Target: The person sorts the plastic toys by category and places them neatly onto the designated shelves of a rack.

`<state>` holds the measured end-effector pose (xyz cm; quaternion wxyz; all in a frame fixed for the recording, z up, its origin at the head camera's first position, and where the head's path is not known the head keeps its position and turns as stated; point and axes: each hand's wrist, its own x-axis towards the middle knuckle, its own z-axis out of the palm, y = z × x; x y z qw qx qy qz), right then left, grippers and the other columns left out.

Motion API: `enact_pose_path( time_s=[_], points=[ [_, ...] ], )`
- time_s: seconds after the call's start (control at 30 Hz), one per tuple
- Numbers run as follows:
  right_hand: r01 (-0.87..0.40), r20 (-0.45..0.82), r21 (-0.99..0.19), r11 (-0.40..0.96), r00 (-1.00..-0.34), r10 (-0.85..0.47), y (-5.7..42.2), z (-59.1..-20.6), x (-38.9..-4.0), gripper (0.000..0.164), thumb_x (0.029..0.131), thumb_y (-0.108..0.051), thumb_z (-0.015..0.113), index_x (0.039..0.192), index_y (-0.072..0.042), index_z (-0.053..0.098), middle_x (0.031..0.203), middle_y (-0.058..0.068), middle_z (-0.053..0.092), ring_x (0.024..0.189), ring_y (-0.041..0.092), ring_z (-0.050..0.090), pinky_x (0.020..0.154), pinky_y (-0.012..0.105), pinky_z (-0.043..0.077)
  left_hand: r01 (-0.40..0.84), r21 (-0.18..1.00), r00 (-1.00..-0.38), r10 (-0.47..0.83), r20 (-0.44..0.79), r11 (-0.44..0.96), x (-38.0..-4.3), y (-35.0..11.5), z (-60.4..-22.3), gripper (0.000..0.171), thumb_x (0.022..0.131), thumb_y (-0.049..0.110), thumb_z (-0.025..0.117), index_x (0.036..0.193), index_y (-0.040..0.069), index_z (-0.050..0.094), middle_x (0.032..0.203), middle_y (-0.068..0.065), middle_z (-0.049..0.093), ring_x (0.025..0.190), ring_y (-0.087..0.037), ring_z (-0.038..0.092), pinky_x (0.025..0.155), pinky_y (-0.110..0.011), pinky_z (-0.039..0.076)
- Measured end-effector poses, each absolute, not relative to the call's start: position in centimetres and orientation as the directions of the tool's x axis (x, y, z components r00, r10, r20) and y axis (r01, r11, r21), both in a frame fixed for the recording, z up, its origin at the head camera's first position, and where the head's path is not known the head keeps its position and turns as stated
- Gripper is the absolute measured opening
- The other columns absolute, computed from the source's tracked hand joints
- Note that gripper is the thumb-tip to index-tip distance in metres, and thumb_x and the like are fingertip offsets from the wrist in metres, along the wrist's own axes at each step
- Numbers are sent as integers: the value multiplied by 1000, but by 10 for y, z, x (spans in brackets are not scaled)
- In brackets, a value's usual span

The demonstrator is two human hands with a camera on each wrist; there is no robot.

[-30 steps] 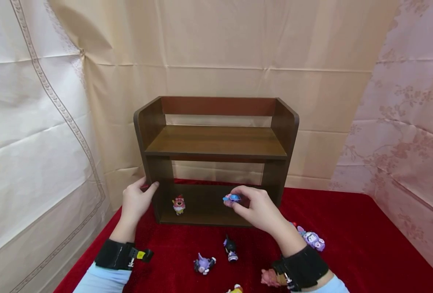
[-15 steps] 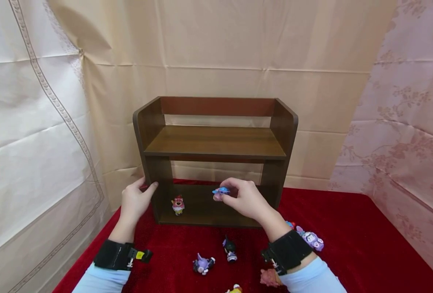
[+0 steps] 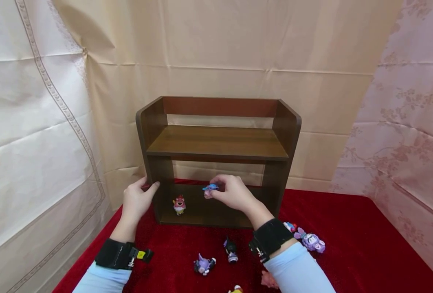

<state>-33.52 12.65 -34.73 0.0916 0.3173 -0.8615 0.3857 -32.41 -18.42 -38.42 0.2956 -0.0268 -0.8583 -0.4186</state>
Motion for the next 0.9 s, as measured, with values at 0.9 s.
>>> enact_pose_path(
  time_s=[0.9],
  points=[
    [-534, 243, -658, 531, -818, -522, 91, -385, -362, 20, 87, -20, 69, 103, -9, 65, 85, -5, 68, 79, 8, 62, 70, 34, 52, 287, 704, -825, -205, 526, 650, -326, -185, -386, 39, 91, 33, 64, 120, 7, 66, 106, -13, 68, 89, -25, 64, 69, -44, 57]
  ],
)
